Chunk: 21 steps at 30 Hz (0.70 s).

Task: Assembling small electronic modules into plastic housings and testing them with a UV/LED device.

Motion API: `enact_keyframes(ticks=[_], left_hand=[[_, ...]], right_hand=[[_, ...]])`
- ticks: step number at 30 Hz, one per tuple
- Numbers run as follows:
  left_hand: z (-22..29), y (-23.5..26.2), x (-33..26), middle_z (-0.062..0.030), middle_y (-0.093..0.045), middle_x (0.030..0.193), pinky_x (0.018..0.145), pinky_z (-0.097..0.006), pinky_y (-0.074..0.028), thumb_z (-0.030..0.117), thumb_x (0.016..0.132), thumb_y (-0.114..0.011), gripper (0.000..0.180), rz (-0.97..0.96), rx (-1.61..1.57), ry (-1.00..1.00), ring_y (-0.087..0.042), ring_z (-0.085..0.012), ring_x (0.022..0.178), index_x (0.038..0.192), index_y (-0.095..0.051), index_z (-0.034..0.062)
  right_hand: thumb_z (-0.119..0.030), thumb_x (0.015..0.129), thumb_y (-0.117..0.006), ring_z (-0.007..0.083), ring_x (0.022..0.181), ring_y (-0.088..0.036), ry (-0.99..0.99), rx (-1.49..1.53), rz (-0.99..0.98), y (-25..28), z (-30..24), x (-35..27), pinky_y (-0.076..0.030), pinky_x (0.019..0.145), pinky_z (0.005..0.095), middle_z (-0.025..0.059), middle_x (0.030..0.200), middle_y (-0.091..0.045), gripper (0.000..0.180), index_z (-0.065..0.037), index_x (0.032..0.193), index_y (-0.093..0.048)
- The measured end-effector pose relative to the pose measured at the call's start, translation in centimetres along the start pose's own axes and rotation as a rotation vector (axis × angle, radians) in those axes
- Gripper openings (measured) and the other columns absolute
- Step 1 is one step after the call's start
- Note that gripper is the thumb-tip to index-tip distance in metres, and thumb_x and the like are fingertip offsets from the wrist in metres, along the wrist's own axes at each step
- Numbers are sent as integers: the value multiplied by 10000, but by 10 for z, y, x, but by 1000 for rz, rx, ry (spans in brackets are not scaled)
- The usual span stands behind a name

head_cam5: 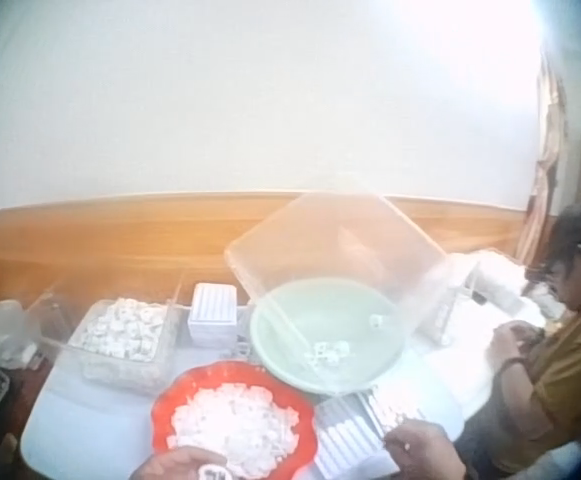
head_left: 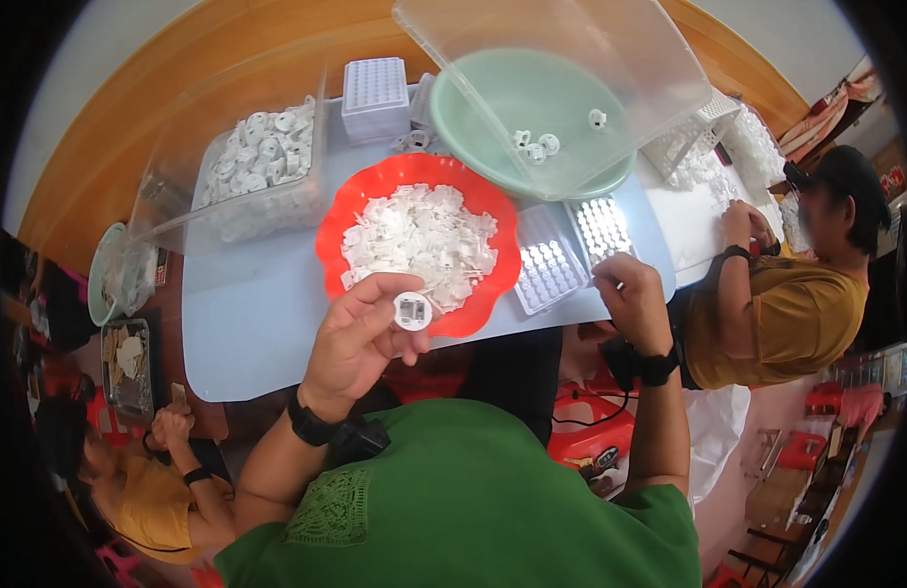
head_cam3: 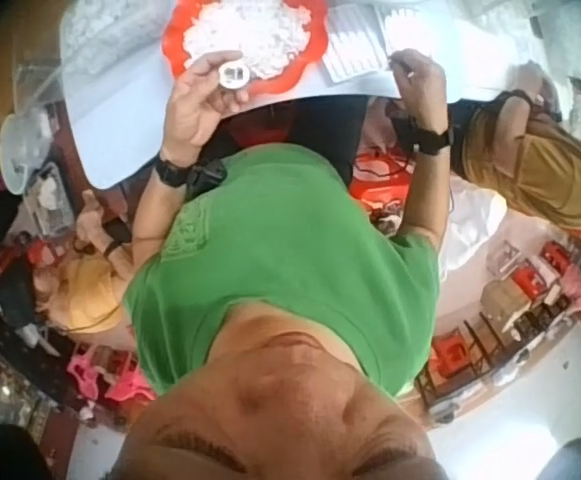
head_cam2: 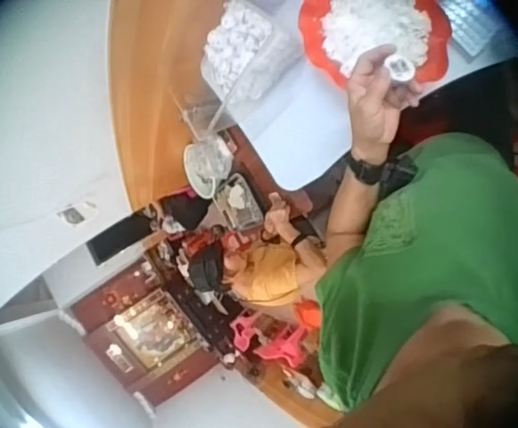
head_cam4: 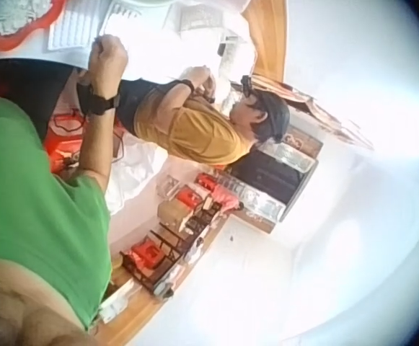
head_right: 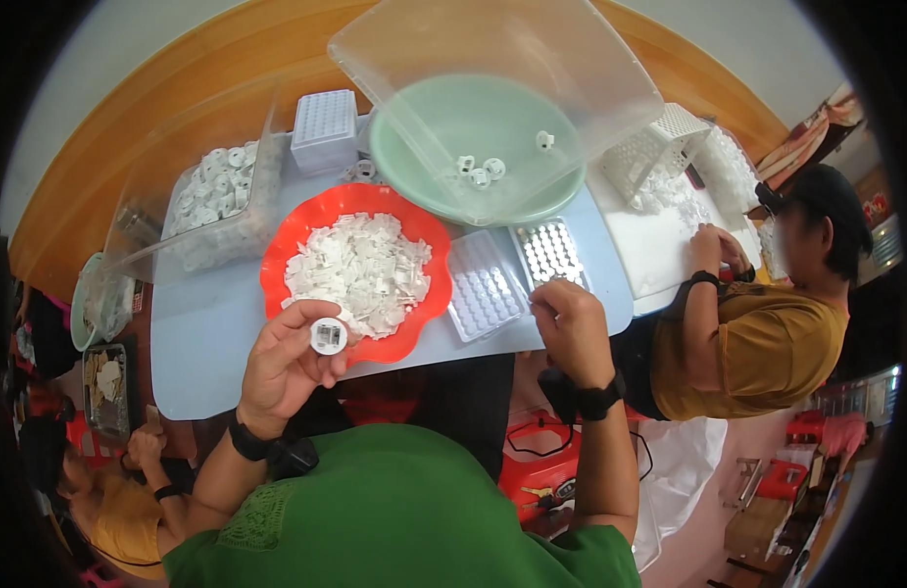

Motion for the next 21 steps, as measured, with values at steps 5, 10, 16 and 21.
enact_keyframes(ticks=[5, 10, 16, 21], left_hand=[[1, 0, 3, -181, -624, 1012, 626, -265, -531, 99, 921, -498, 302, 20, -13, -11, -640, -198, 777, 1189, -492, -40], [6, 4, -1, -225, -619, 1040, 638, -232, -514, 107, 892, -551, 301, 125, 72, -49, -638, -175, 778, 1169, -521, -9], [5, 2, 4, -225, -618, 1046, 660, -237, -521, 97, 861, -610, 373, 90, 55, -64, -641, -167, 796, 1205, -511, -10], [3, 4, 6, -225, -616, 1052, 658, -232, -523, 109, 864, -614, 380, 90, 52, -42, -641, -165, 796, 1205, -507, -20]], right_hand=[[-24, 731, -606, 324, 757, -603, 199, -217, -75, -20, -1, 6, -485, 668, 390, 131, 778, -620, 66, -30, 791, -634], [-37, 741, -595, 336, 753, -600, 141, -288, 130, 0, 33, 18, -481, 666, 405, 140, 777, -613, 52, -36, 770, -639], [-66, 732, -603, 349, 736, -599, 5, -441, 86, 18, 69, 30, -478, 686, 416, 150, 781, -616, 59, -40, 751, -653], [-73, 717, -626, 339, 756, -606, 12, -334, -31, 4, 61, 23, -480, 687, 414, 144, 805, -624, 63, -49, 761, -664]])
Point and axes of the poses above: each hand's wrist, its own x-axis towards the middle knuckle, its own y-axis out of the back of the hand, z = x × y, the point moved 8 cm from there along x, towards the middle knuckle
